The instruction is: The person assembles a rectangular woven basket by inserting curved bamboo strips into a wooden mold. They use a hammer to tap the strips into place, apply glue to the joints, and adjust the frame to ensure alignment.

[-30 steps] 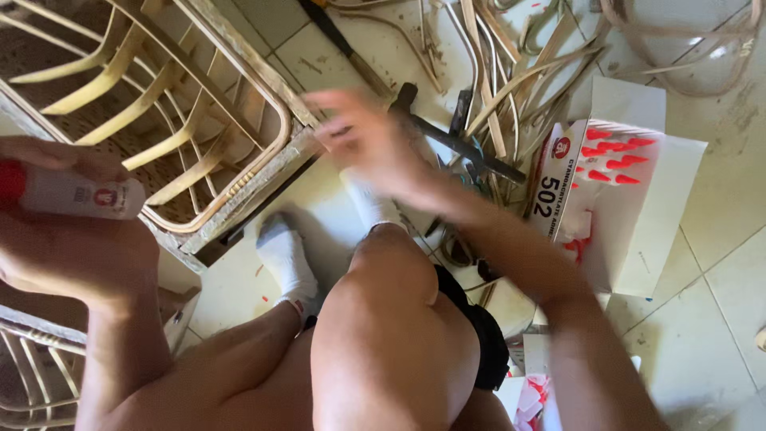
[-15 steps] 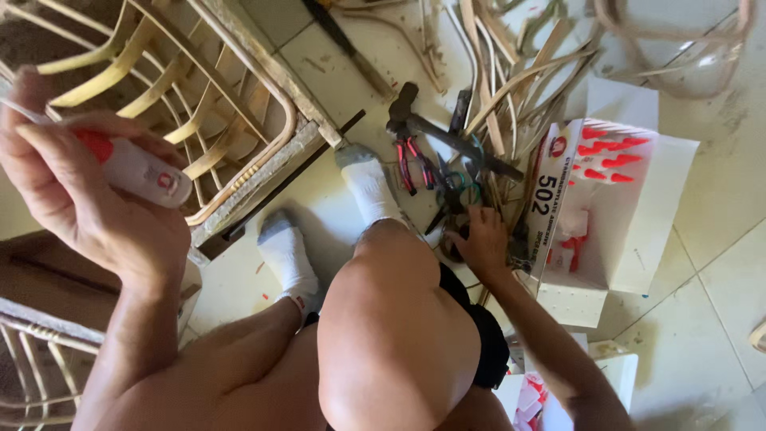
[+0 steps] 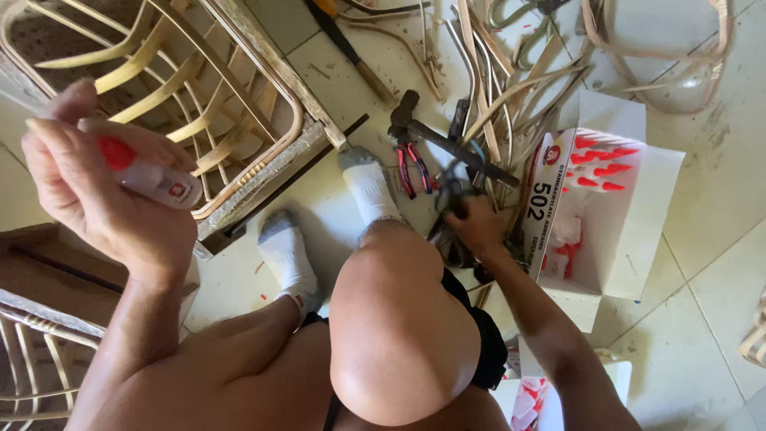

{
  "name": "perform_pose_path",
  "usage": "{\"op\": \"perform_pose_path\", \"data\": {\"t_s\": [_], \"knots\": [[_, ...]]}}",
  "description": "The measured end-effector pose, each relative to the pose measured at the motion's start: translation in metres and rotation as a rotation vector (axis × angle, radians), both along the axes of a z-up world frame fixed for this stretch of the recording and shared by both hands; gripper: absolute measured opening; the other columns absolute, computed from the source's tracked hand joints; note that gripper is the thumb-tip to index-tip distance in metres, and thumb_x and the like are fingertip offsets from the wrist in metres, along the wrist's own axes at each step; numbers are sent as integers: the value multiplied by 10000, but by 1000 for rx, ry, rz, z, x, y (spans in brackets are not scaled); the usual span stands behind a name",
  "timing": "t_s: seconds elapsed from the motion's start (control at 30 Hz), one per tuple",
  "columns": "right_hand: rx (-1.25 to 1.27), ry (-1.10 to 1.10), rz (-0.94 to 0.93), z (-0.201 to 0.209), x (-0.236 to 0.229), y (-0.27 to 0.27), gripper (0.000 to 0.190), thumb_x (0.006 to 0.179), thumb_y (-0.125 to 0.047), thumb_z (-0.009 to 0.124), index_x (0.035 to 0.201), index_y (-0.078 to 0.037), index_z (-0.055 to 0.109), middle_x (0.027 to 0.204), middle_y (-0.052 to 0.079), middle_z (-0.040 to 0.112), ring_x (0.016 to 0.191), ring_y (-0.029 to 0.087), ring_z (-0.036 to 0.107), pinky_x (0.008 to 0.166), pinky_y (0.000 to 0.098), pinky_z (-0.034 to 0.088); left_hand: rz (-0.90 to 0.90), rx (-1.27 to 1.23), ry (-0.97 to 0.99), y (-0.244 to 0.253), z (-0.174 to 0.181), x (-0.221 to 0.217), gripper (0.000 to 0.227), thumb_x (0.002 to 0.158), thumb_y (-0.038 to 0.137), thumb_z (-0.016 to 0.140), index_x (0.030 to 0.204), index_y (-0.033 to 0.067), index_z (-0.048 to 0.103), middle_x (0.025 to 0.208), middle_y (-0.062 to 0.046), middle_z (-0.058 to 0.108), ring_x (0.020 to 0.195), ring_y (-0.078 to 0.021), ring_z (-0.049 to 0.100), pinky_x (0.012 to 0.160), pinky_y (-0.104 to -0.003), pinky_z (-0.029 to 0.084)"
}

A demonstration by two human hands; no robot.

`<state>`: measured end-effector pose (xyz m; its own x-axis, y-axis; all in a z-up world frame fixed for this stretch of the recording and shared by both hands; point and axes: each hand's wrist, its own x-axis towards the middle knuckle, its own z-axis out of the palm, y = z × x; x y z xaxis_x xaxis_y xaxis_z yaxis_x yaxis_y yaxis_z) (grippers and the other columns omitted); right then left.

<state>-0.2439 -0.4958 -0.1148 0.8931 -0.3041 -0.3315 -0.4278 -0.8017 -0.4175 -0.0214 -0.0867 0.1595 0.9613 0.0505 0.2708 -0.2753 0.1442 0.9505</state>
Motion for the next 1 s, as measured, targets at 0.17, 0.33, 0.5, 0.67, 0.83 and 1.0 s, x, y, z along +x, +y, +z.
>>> {"op": "perform_pose_path", "data": {"t_s": [0.17,0.33,0.5,0.67,0.83,1.0], "knots": [[-125,-130,-120,52,1,-49,311,899,-281,801,1039,-35,671,994,188,657,886,361,651,776,493,538,-19,-7,27,9,1,1,369,1267,322,443,1326,-19,570,725,-196,566,547,-232,542,571,-328,438],[-228,-119,389,21,26,-50,303,878,-193,715,1138,-64,626,1093,168,624,1023,365,618,818,490,526,-23,123,2,-4,1,8,351,1257,299,467,1517,64,499,847,-164,661,621,-197,614,582,-320,503],[-148,12,855,-30,22,-22,343,857,-174,635,1187,-86,604,1148,126,620,1110,339,626,822,470,531,-68,-50,141,-23,-1,9,327,1221,259,530,1496,82,525,1098,-109,690,723,-180,669,554,-298,526],[-97,-124,945,-20,26,-42,571,769,-292,697,1273,-56,570,1134,135,623,1034,366,612,861,466,542,-124,-87,137,-23,-3,7,358,1167,158,490,1518,86,493,1206,-67,676,960,-140,696,739,-278,590],[82,-163,647,10,19,-49,447,824,-296,711,1200,-71,623,1096,148,636,1057,355,614,863,459,529,-131,-97,105,-12,-3,-1,372,1206,125,488,1576,82,485,1111,-54,673,780,-111,643,679,-247,545],[165,-317,127,24,14,-58,318,885,-185,738,1120,-8,617,985,121,632,899,274,617,802,415,508,-91,-87,97,-6,-13,-8,338,1202,122,516,1536,72,505,1119,-53,708,789,-83,600,715,-243,551]]}}
